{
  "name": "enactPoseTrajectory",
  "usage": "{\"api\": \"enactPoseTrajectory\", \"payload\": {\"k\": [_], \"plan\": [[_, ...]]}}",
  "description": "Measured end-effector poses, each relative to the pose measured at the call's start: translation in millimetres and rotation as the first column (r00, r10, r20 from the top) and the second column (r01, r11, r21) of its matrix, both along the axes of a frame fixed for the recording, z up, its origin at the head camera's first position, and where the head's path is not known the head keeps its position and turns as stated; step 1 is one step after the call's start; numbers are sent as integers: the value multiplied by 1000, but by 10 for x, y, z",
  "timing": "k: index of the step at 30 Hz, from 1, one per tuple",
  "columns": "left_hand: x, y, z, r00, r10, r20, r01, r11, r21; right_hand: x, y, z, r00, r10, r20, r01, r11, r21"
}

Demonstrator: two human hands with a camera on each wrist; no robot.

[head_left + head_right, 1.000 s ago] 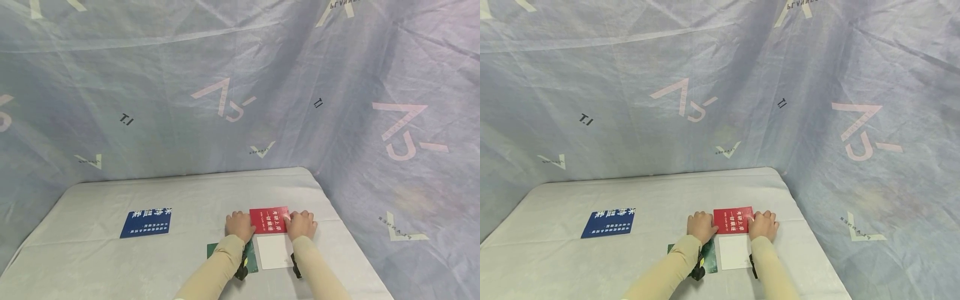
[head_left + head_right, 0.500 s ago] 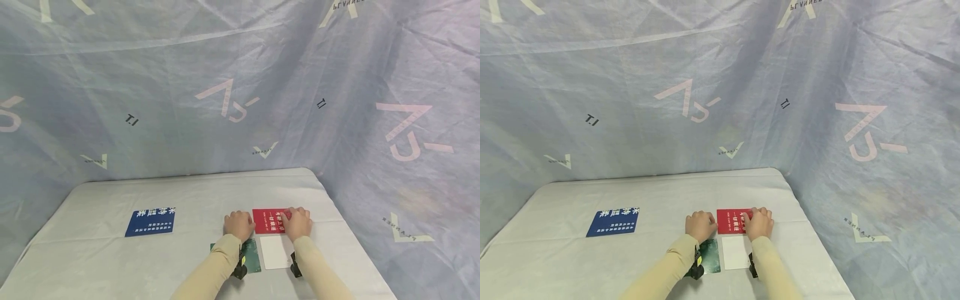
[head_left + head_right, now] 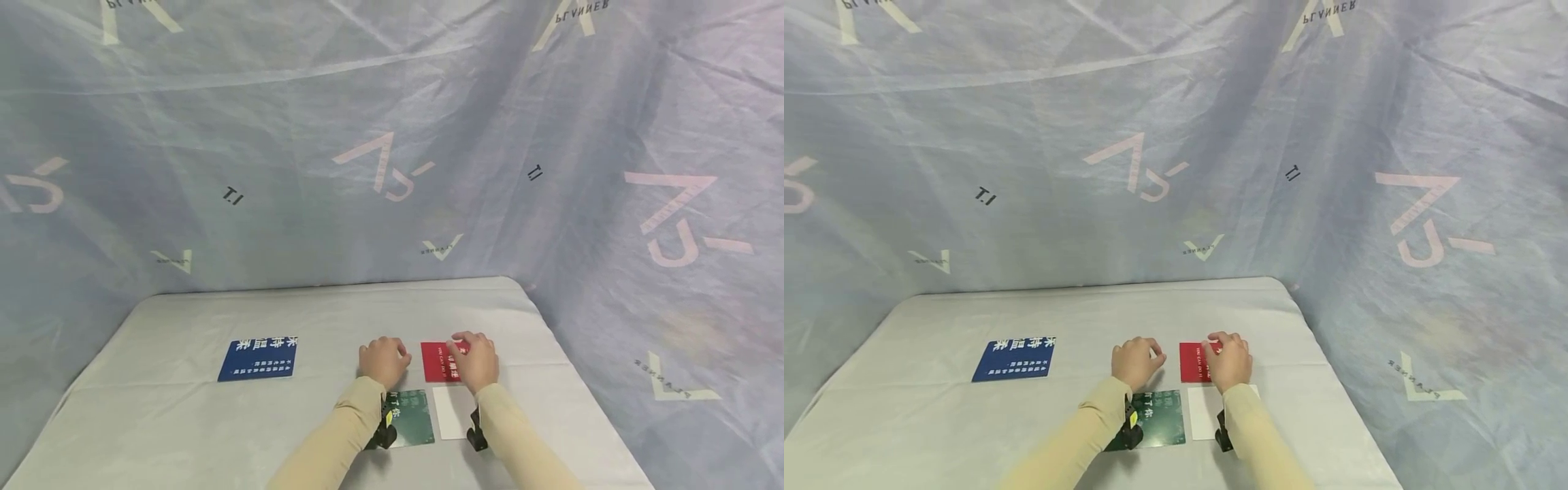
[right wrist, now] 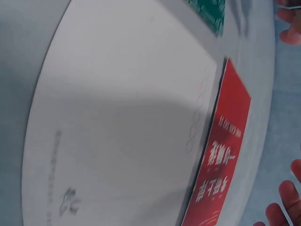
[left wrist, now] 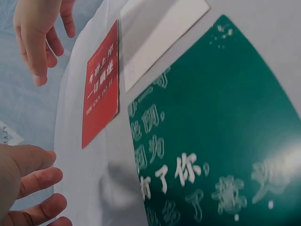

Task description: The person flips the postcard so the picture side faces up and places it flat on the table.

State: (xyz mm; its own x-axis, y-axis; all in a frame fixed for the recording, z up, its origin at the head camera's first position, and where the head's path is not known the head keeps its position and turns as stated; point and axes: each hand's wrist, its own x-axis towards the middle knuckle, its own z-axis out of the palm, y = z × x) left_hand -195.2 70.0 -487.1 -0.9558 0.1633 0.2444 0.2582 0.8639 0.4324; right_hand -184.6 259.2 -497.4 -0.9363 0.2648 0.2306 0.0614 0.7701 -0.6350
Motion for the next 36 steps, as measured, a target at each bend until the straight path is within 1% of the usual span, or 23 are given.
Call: {"api": "enactPoseTrajectory", "payload": {"k": [2, 5, 10, 17, 21, 26, 31, 36], "plan": [[4, -55, 22, 1000, 2, -9, -2, 1000, 3, 8, -47, 28, 1000, 14, 15, -14, 1000, -25], [-8, -133, 3, 1000, 14, -16, -13, 1000, 5, 10, -108, 65, 999, 39, 25, -37, 998, -56], [-35, -258, -19, 999, 38, -24, -38, 999, 10, -8, -205, 99, 998, 70, 10, -69, 996, -58], [-43, -447, 41, 998, 65, -23, -64, 998, 22, -62, -393, 125, 996, 88, 36, -85, 994, -70], [-47, -550, 62, 996, 80, -26, -79, 996, 29, -85, -497, 145, 994, 105, 22, -103, 992, -70], [-88, -700, 45, 994, 106, -29, -105, 994, 28, -125, -628, 109, 991, 136, 11, -135, 988, -74], [-131, -853, 50, 991, 132, -21, -131, 991, 30, -165, -755, 70, 986, 168, 11, -168, 984, -53], [-138, -1006, 62, 989, 148, -5, -148, 989, 19, -188, -899, 66, 981, 195, 17, -194, 979, -68]]}}
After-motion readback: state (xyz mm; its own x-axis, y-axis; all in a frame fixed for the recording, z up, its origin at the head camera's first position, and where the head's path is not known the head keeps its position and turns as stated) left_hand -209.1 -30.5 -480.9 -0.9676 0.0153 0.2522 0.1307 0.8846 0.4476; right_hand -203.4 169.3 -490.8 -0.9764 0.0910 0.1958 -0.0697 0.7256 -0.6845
